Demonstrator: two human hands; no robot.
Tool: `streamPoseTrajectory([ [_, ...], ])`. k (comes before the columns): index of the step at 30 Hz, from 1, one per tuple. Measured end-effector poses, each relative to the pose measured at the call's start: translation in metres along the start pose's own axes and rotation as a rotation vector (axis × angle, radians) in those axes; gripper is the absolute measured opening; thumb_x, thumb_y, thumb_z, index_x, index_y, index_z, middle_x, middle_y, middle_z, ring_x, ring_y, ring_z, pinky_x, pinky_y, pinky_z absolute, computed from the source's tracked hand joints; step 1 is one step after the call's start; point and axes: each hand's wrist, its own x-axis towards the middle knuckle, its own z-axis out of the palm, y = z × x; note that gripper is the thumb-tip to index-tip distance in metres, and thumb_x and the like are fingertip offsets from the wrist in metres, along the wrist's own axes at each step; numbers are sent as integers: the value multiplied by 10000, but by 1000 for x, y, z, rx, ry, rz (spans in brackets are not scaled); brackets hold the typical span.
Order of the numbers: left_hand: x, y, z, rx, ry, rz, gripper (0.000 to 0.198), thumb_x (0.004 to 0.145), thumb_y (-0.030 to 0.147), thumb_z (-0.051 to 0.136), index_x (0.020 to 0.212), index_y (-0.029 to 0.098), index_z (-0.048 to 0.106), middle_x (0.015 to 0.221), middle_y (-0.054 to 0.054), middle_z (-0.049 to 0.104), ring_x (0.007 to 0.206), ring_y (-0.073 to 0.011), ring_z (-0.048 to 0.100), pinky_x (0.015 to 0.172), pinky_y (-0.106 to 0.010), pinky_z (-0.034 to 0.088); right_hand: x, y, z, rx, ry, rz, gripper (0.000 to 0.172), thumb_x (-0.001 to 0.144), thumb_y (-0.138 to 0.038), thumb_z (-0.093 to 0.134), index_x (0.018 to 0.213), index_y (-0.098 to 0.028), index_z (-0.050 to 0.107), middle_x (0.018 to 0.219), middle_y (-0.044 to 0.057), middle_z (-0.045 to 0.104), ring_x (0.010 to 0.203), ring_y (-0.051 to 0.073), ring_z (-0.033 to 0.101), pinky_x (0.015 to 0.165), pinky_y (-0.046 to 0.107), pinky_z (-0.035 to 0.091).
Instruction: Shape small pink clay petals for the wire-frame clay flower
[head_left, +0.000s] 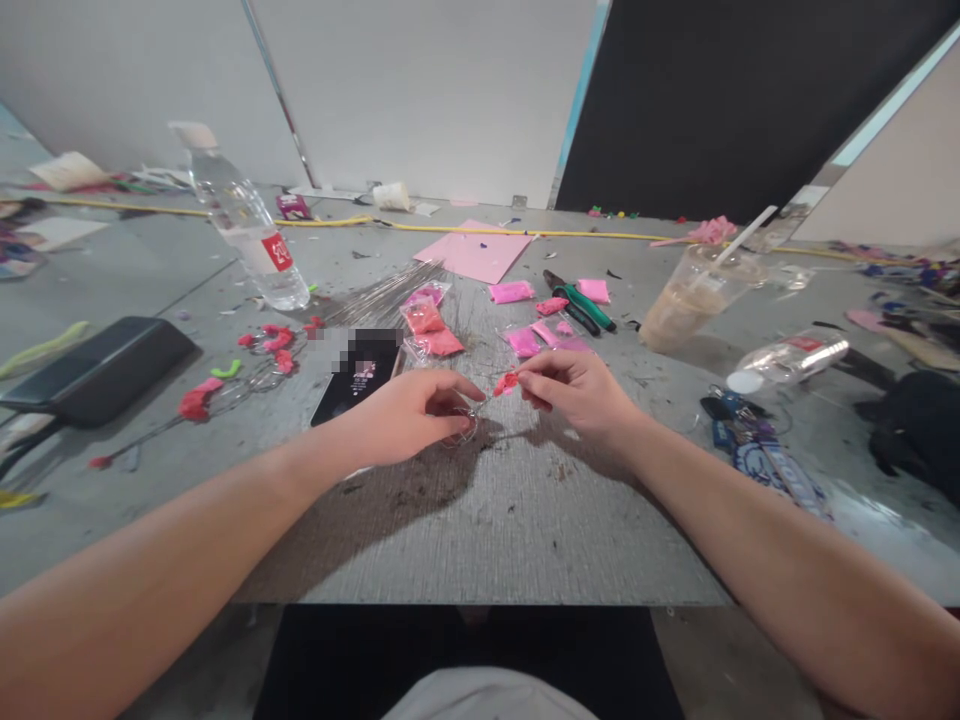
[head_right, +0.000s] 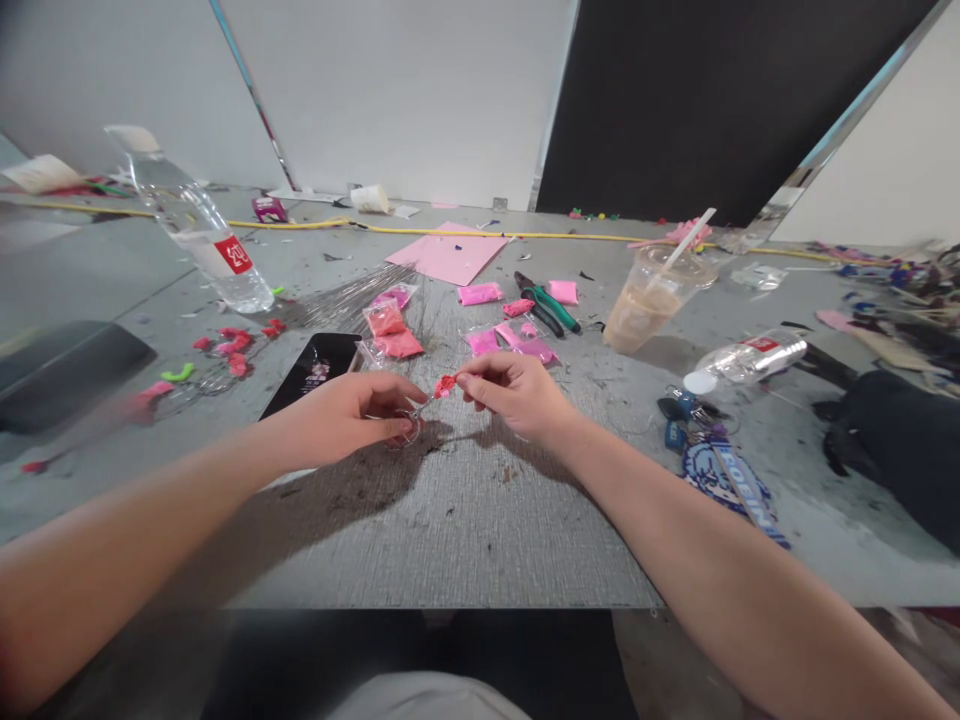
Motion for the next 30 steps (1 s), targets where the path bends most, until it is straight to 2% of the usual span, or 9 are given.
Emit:
streamPoseTrajectory([
  [5, -3, 5, 1, 97, 11, 5, 264, 902, 417, 678, 1064, 212, 721, 879, -39, 804, 795, -231, 763, 742, -355, 579, 1, 4, -1, 35, 96, 39, 174, 861, -371, 734, 907, -208, 774, 773, 19, 709, 612, 120, 570, 551, 283, 455],
  [10, -5, 9, 3, 319, 95, 42, 208, 897, 382, 680, 948, 201, 771, 892, -49, 811, 793, -231, 749, 731, -347, 549, 1, 3, 0, 74, 196, -16, 283, 870, -374, 737, 1084, -189, 740, 954, 80, 774, 753, 174, 695, 568, 299, 516],
  [13, -5, 6, 5, 347, 35, 87, 205, 914, 361, 670, 946, 211, 806, 880, -35, 810, 758, -202, 722, 713, -330, 526, -6, -4, 6, -10, 186, -104, 298, 908, -370, 746, 1147, -205, 679, 1031, 90, 789, 799, 189, 740, 601, 308, 552],
  [15, -5, 5, 7, 362, 19, 135, 211, 922, 359, 667, 923, 212, 819, 883, -38, 802, 762, -195, 701, 695, -323, 510, -14, -10, 11, -112, 133, -174, 192, 962, -360, 704, 1089, -217, 692, 1064, 88, 793, 855, 196, 756, 664, 326, 578],
  [17, -6, 7, 8, 355, 70, 178, 224, 928, 366, 664, 908, 202, 816, 905, -51, 790, 789, -199, 686, 684, -320, 499, -20, -15, 16, -281, 72, -277, 108, 990, -311, 680, 1052, -235, 726, 1003, 62, 796, 884, 195, 750, 752, 348, 589],
  [20, -10, 15, 10, 180, 144, 201, 229, 939, 372, 662, 994, 197, 797, 966, -55, 786, 856, -202, 696, 719, -313, 517, -26, -19, 23, -451, 25, -489, 92, 987, -214, 675, 1013, -245, 758, 998, 54, 758, 905, 188, 713, 792, 351, 583],
  [22, -13, 20, 12, -61, 71, 179, 258, 933, 393, 683, 1080, 203, 778, 989, -49, 791, 881, -203, 709, 730, -306, 538, -27, -19, 25, -483, 15, -575, 137, 981, -168, 664, 1011, -247, 772, 987, 51, 716, 879, 176, 684, 744, 326, 574],
  [24, -15, 21, 15, -247, 13, 132, 273, 922, 417, 706, 1076, 203, 780, 963, -46, 791, 860, -200, 708, 725, -304, 546, -27, -17, 27, -490, 7, -618, 178, 975, -143, 656, 1036, -255, 780, 953, 42, 678, 829, 161, 660, 687, 302, 558],
  [30, -15, 12, 23, -363, 63, 26, 239, 912, 428, 729, 1009, 226, 810, 952, -39, 797, 831, -184, 688, 745, -310, 535, -27, -17, 23, -582, 13, -708, 166, 978, -176, 681, 1105, -249, 760, 983, 65, 701, 871, 186, 671, 729, 327, 568],
])
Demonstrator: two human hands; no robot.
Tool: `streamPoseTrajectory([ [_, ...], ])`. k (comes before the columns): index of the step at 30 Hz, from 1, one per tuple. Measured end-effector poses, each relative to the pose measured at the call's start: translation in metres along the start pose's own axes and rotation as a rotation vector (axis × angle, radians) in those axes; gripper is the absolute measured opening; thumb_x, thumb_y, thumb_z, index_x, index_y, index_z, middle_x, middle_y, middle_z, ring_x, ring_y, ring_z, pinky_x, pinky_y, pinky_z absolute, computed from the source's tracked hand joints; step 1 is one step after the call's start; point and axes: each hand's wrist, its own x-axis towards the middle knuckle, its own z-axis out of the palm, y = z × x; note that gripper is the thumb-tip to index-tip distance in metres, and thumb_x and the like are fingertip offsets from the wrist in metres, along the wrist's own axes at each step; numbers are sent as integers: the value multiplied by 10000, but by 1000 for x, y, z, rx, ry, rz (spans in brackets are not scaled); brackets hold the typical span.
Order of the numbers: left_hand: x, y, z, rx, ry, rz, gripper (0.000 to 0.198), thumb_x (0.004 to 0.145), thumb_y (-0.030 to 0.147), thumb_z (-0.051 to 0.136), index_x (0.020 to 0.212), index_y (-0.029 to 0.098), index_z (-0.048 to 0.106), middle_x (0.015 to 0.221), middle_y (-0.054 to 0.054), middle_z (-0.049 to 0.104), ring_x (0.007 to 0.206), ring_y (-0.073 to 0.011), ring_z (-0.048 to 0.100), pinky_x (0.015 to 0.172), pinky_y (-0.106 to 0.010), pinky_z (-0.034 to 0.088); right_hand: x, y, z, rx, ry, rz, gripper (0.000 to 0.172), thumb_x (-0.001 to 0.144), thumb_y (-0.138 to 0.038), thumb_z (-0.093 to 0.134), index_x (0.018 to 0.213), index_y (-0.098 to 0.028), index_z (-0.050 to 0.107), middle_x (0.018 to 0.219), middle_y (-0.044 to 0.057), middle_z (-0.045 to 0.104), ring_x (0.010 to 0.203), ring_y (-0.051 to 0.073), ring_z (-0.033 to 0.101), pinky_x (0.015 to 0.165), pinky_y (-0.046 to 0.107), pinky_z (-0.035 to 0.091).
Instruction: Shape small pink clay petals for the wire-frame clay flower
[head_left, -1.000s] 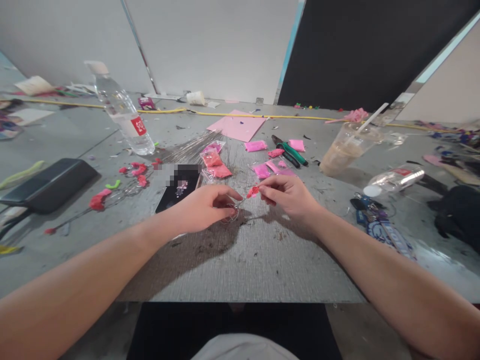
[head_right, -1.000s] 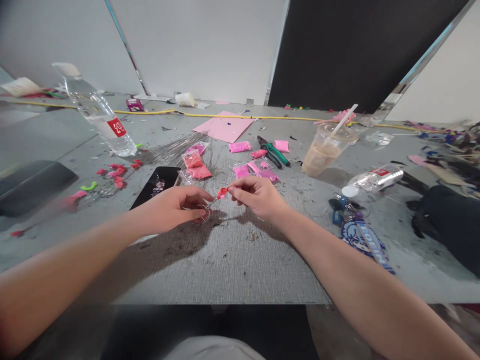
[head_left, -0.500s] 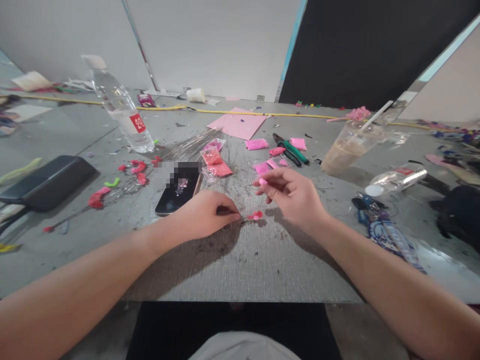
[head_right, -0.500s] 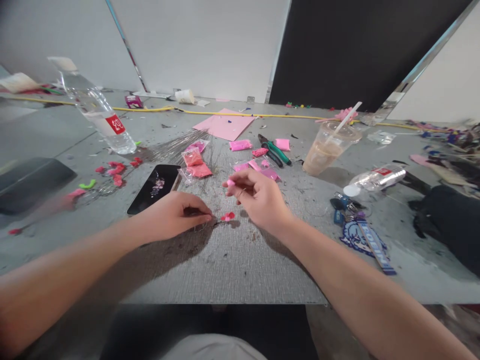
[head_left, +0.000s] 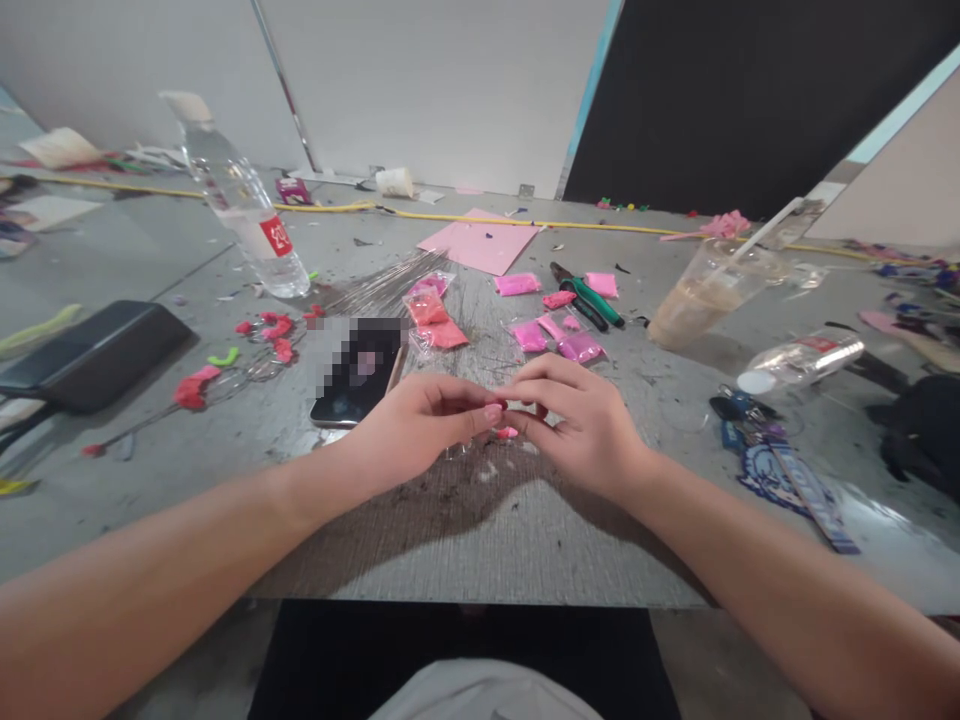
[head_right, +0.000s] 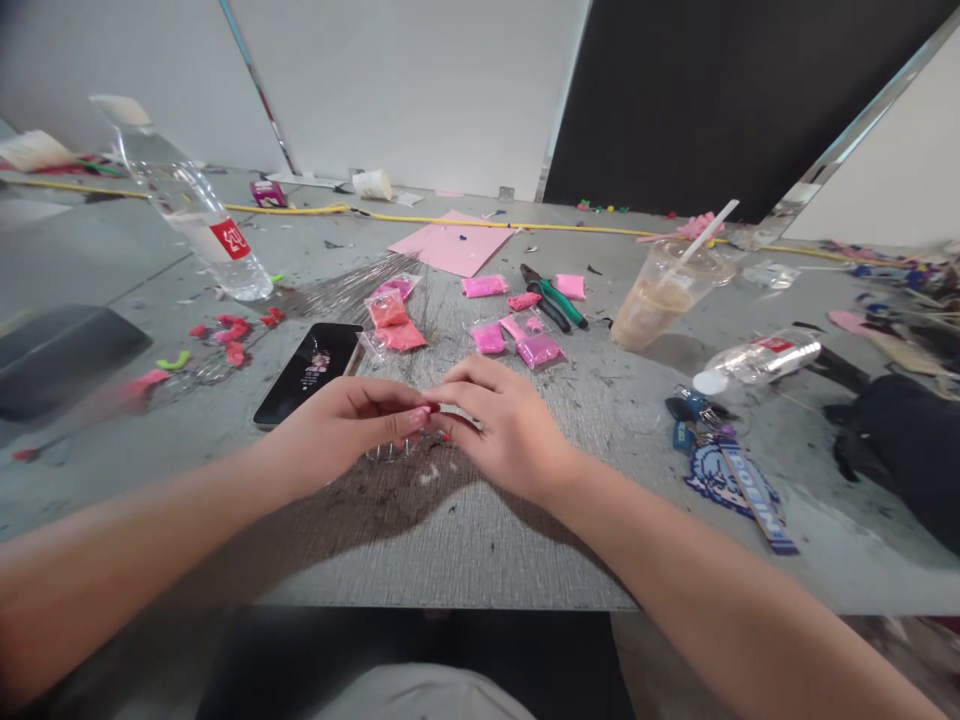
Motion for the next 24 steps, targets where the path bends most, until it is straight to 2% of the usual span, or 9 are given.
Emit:
streamPoseTrajectory([
  [5, 1, 2, -2, 95, 23, -20, 254, 905, 455, 715, 957, 222, 802, 906, -35, 781, 786, -191, 681, 685, -309, 529, 3, 2, -3, -47, -105, -71, 142, 1006, -177, 612, 1049, -226, 739, 954, 66, 716, 864, 196, 669, 755, 350, 564],
  [13, 2, 2, -3, 87, -77, -33, 204, 898, 404, 725, 874, 208, 777, 749, -4, 690, 689, -152, 602, 648, -292, 479, 1, -2, -1, -33, -168, -55, 90, 966, -157, 598, 922, -206, 660, 902, 61, 680, 802, 184, 629, 702, 329, 516],
  [16, 2, 4, -2, 65, -100, -21, 192, 888, 390, 730, 855, 203, 750, 762, -2, 686, 695, -149, 608, 649, -286, 483, 1, -5, -2, -9, -146, -20, 115, 911, -122, 585, 863, -226, 595, 842, 30, 632, 763, 170, 590, 672, 314, 482],
  [19, 2, 6, -1, 59, -79, -18, 194, 879, 390, 737, 861, 198, 726, 753, 0, 677, 692, -148, 607, 630, -276, 472, 0, -5, -6, -5, -55, 107, 162, 908, -120, 529, 800, -237, 496, 730, -9, 544, 661, 147, 509, 616, 307, 418],
  [21, 3, 6, -3, 157, -28, 16, 206, 899, 401, 715, 871, 197, 717, 734, 1, 663, 674, -148, 595, 618, -278, 462, 0, -2, -9, -10, -21, 195, 204, 959, -138, 467, 783, -239, 452, 678, -21, 515, 606, 136, 469, 596, 306, 390],
  [24, 8, 1, -10, 485, 66, 154, 233, 951, 402, 644, 936, 191, 741, 789, -26, 680, 711, -167, 610, 661, -305, 477, 2, 3, -9, -67, -42, 226, 240, 1028, -210, 444, 790, -235, 471, 672, -13, 556, 603, 139, 489, 608, 314, 393],
])
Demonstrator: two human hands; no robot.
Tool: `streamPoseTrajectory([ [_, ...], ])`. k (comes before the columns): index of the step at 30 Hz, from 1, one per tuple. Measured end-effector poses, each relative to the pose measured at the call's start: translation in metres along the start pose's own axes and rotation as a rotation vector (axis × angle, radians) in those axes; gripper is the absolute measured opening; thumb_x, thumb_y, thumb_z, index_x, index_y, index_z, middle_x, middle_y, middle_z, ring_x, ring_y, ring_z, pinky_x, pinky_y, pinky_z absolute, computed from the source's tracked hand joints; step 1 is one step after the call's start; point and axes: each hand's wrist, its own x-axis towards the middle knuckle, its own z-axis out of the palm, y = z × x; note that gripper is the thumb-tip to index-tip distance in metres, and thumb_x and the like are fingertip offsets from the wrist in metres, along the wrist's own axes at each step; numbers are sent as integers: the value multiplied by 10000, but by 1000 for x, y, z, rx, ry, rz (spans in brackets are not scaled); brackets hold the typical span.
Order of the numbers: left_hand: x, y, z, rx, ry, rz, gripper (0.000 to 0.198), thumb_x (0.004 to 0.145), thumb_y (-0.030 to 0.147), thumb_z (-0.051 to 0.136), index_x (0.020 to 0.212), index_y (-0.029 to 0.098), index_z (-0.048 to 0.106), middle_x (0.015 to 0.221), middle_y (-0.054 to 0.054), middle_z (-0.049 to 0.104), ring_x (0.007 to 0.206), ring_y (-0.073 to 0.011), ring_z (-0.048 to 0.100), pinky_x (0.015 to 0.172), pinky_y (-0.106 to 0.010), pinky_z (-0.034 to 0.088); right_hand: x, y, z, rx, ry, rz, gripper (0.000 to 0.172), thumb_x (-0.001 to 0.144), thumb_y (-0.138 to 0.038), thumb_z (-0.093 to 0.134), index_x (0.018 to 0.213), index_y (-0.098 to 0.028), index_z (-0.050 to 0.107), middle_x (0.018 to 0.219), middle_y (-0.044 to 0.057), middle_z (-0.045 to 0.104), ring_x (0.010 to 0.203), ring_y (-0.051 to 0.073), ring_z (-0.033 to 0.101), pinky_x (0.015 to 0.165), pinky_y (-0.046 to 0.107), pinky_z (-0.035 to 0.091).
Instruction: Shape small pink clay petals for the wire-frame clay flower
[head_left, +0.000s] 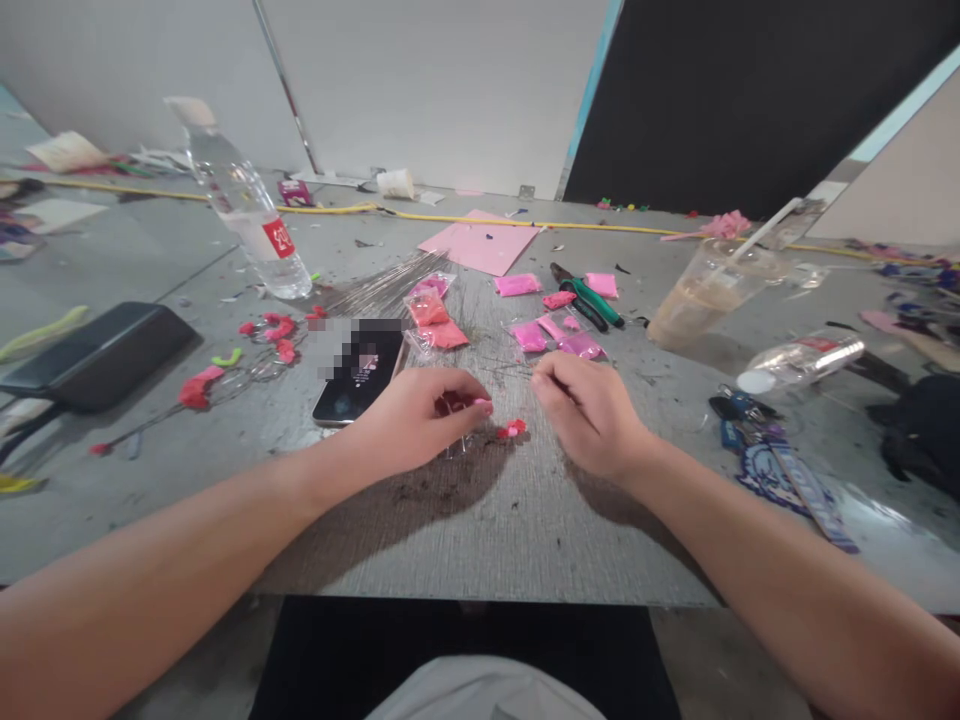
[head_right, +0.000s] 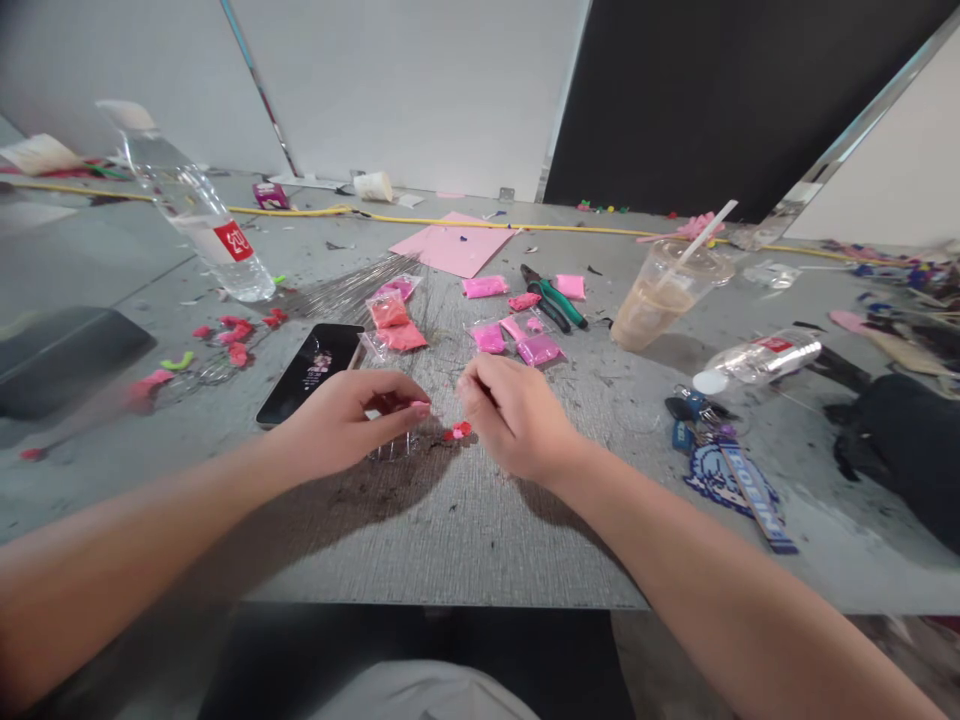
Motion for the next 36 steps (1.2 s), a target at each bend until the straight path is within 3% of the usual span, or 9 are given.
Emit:
streamPoseTrajectory([
  [3, 6, -14, 0, 280, 68, 123, 276, 969, 356, 603, 1058, 156, 772, 910, -84, 681, 775, -198, 630, 697, -333, 486, 2, 4, 4, -50, -44, -38, 170, 1033, -239, 493, 884, -219, 574, 761, 18, 652, 693, 159, 585, 652, 317, 434],
  [7, 11, -30, 2, 413, 49, 157, 326, 991, 301, 546, 1182, 144, 758, 930, -101, 663, 768, -205, 631, 719, -351, 490, 2, 5, 7, 27, -85, 45, 65, 986, -236, 605, 935, -214, 638, 827, 25, 721, 725, 156, 660, 649, 290, 489],
  [13, 13, -32, 1, 420, 38, 171, 232, 967, 240, 552, 1055, 163, 752, 919, -90, 669, 833, -210, 626, 765, -342, 479, 0, -3, 3, 44, -135, -29, 221, 1013, -277, 631, 801, -211, 623, 688, -12, 668, 637, 128, 611, 625, 272, 449],
  [17, 12, -26, 0, 406, 44, 140, 149, 939, 233, 583, 904, 164, 710, 861, -72, 677, 816, -204, 618, 747, -335, 459, -1, -22, -4, 56, -169, -112, 175, 1052, -216, 543, 915, -195, 650, 823, 25, 717, 751, 144, 640, 695, 269, 463],
  [22, 6, -10, 1, 354, 16, 59, 138, 915, 303, 651, 846, 183, 656, 770, -15, 687, 683, -166, 605, 631, -304, 421, -12, -43, -7, 98, -393, -1, 94, 984, -201, 680, 894, -189, 657, 819, -14, 707, 713, 112, 614, 689, 240, 444],
  [24, 0, -4, 1, 363, -52, 79, 169, 900, 326, 691, 819, 189, 632, 775, -6, 676, 689, -169, 593, 636, -311, 410, -22, -42, -2, 94, -449, 6, 277, 978, -349, 718, 779, -182, 623, 704, -31, 647, 638, 109, 566, 625, 250, 408],
  [27, -7, -2, 3, 395, -163, 153, 183, 901, 333, 723, 840, 197, 616, 847, -7, 664, 768, -188, 605, 674, -325, 423, -36, -35, 8, 29, -498, -75, 379, 1081, -355, 523, 778, -162, 643, 756, 21, 659, 716, 154, 604, 660, 289, 429],
  [31, -9, -5, 5, 434, -214, 158, 109, 952, 293, 676, 922, 197, 633, 1008, -38, 640, 863, -206, 626, 765, -351, 469, -47, -29, 17, -10, -541, -42, 322, 1079, -295, 509, 855, -149, 689, 858, 50, 677, 755, 172, 625, 683, 304, 468],
  [36, 2, -14, 6, 485, -122, 100, 102, 994, 224, 542, 950, 191, 628, 995, -49, 629, 818, -201, 610, 749, -359, 467, -45, -25, 21, -41, -535, 22, 235, 1045, -272, 578, 906, -162, 732, 924, 57, 678, 828, 193, 661, 723, 320, 503],
])
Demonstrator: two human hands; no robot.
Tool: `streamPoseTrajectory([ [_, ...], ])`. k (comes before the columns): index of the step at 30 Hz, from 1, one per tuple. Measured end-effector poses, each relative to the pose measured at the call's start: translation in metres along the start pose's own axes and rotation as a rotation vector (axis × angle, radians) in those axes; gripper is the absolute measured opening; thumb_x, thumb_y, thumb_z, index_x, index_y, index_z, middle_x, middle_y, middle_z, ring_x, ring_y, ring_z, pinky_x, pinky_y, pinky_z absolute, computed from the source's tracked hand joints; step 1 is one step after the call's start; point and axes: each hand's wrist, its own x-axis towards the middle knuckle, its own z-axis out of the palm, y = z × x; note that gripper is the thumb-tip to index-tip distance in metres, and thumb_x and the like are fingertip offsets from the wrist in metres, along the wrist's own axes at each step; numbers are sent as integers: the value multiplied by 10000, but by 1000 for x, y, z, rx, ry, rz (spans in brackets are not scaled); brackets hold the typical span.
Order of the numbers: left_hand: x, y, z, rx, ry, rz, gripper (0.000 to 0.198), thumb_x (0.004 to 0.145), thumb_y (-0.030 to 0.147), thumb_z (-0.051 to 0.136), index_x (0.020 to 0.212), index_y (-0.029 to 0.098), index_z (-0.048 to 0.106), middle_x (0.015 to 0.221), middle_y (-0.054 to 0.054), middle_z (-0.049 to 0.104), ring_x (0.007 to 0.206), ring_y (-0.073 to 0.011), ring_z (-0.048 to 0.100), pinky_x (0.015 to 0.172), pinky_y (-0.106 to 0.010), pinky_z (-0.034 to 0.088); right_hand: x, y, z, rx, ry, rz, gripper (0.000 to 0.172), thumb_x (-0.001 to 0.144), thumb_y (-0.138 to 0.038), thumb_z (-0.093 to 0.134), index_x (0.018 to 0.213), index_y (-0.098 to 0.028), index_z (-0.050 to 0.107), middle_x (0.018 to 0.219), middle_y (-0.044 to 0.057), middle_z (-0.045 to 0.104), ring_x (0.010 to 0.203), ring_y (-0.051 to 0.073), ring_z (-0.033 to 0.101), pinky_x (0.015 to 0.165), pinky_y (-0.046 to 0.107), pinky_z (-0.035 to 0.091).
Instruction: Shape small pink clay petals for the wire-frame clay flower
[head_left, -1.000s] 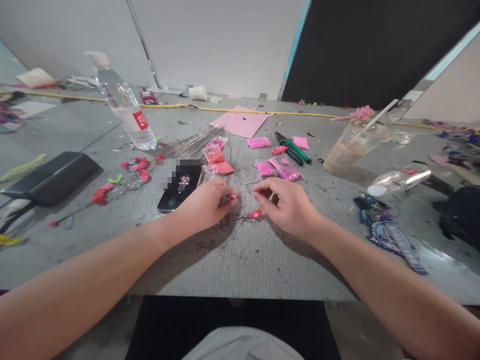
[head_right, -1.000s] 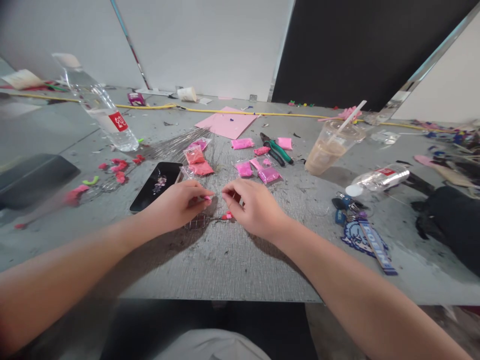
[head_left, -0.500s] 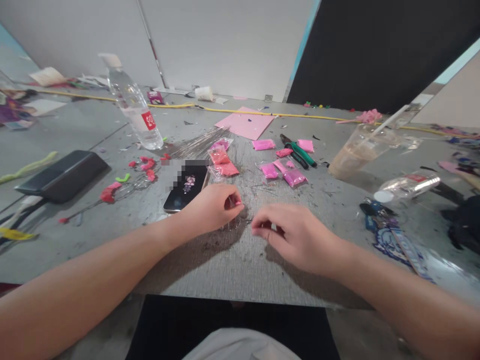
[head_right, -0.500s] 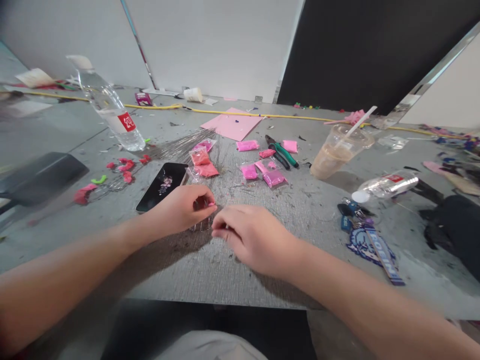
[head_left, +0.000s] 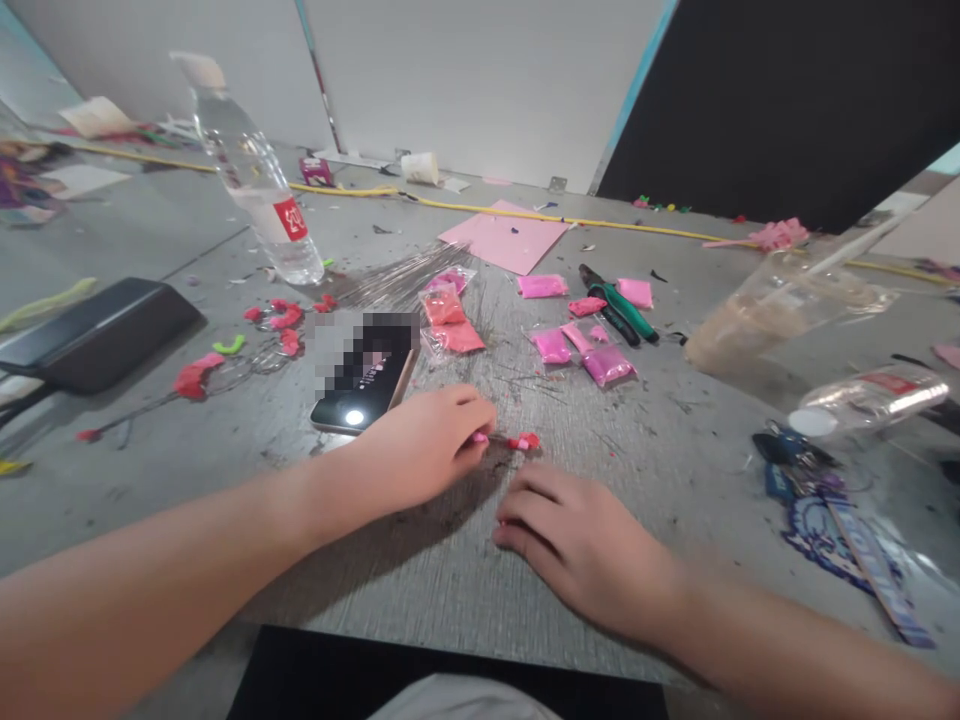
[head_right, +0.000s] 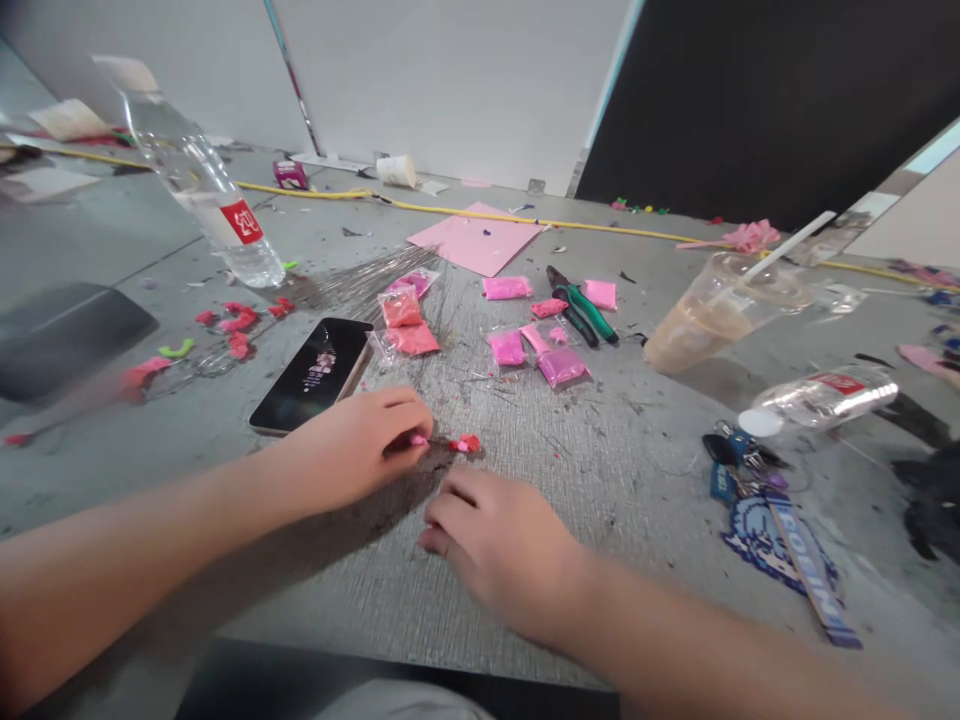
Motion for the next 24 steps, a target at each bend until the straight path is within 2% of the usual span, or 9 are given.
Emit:
streamPoseTrajectory([
  [5, 10, -6, -1, 45, 85, -73, 79, 952, 200, 577, 897, 179, 630, 945, -57, 638, 804, -205, 608, 735, -355, 452, 9, 12, 4, -62, 105, 46, 236, 1051, -256, 556, 1026, -181, 778, 968, 79, 708, 864, 215, 684, 751, 340, 528],
  [10, 12, -9, -1, 92, 144, -148, 109, 964, 209, 562, 882, 177, 625, 943, -67, 642, 810, -221, 613, 756, -378, 454, 16, 21, 5, 1, 155, 75, 188, 1022, -277, 632, 1020, -170, 786, 1006, 85, 725, 908, 234, 699, 794, 361, 531],
  [17, 10, -13, -1, 16, 217, -78, 48, 917, 193, 616, 876, 178, 636, 908, -55, 645, 810, -214, 617, 770, -370, 476, 19, 21, -9, 183, 198, 200, 178, 1011, -218, 645, 868, -190, 746, 864, 23, 719, 838, 165, 676, 776, 297, 499],
  [21, 8, -13, -5, -7, 263, -54, 41, 907, 187, 627, 869, 176, 638, 894, -56, 657, 840, -224, 625, 772, -370, 476, 24, 21, -10, 214, 211, 272, 133, 975, -215, 686, 852, -199, 732, 832, 9, 714, 787, 155, 649, 725, 291, 477],
  [24, 7, -11, -7, -34, 290, -41, 44, 905, 184, 636, 864, 171, 641, 888, -52, 660, 830, -212, 628, 758, -354, 471, 28, 20, -7, 181, 233, 313, 184, 937, -237, 734, 768, -196, 676, 753, -12, 677, 720, 142, 604, 671, 285, 437],
])
